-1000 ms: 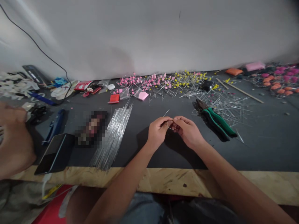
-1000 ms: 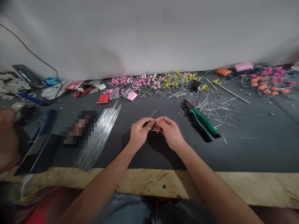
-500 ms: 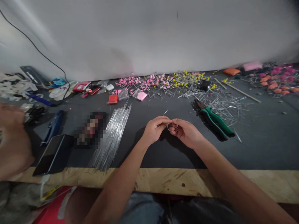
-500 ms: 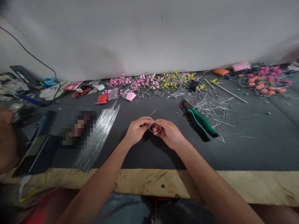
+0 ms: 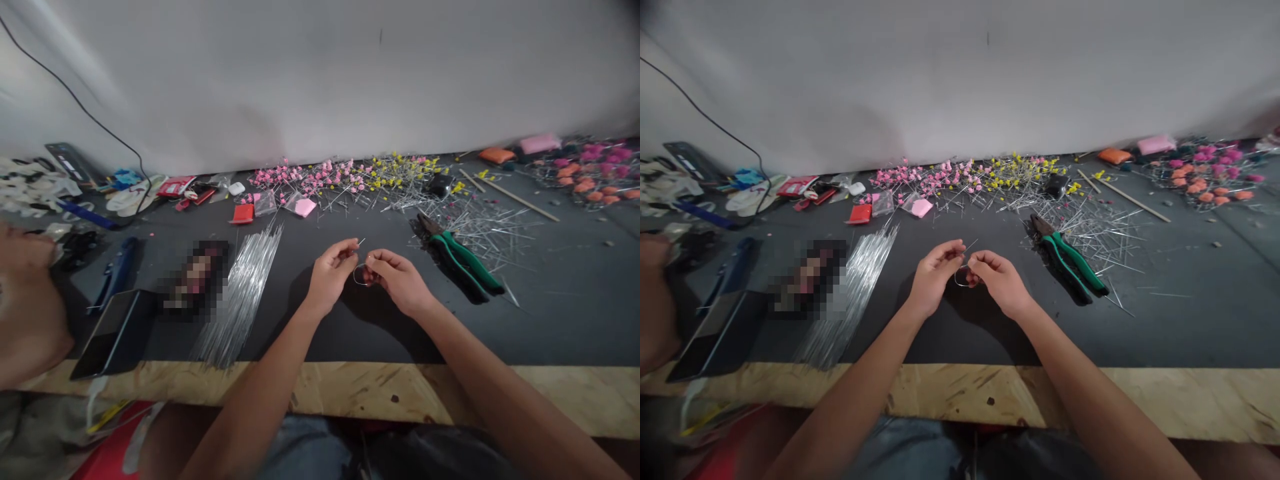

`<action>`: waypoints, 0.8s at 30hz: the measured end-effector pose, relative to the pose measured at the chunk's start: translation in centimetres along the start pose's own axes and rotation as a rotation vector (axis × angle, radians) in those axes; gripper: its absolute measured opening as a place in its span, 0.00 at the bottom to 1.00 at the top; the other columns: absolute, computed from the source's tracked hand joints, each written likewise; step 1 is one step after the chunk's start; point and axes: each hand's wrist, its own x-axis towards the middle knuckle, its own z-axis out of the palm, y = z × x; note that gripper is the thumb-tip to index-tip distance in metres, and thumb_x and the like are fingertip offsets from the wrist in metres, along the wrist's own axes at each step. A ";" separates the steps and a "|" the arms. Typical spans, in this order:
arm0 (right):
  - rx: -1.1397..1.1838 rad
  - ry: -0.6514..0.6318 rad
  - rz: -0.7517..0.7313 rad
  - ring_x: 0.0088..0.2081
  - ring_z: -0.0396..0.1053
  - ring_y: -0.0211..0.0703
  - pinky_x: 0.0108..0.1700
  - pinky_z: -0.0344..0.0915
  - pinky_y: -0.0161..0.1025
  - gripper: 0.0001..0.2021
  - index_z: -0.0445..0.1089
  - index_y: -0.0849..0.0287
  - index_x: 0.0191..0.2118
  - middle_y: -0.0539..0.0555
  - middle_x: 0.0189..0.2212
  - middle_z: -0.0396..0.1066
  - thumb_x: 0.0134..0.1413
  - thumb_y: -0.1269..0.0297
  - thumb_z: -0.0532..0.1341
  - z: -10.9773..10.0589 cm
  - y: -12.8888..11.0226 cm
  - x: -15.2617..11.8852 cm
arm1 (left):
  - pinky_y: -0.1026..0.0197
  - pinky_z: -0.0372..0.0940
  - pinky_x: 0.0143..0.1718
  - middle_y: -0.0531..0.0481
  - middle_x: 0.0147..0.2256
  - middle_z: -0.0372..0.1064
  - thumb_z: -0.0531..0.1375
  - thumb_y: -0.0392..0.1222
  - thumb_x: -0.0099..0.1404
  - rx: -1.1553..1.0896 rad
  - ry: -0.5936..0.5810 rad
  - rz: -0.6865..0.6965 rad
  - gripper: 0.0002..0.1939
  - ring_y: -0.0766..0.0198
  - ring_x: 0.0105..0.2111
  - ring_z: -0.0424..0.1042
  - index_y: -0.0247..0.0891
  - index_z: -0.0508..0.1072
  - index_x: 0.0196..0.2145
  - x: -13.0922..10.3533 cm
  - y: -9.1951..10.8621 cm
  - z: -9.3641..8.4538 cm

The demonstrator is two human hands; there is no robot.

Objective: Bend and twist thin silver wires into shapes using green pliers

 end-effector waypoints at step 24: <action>-0.242 0.069 -0.130 0.25 0.61 0.36 0.31 0.58 0.36 0.07 0.65 0.57 0.26 0.47 0.21 0.64 0.49 0.60 0.58 0.1 0.3 0.1 | 0.61 0.67 0.32 0.50 0.33 0.69 0.59 0.31 0.50 -0.289 -0.118 -0.188 0.16 0.69 0.28 0.69 0.34 0.72 0.39 -0.4 0.3 0.8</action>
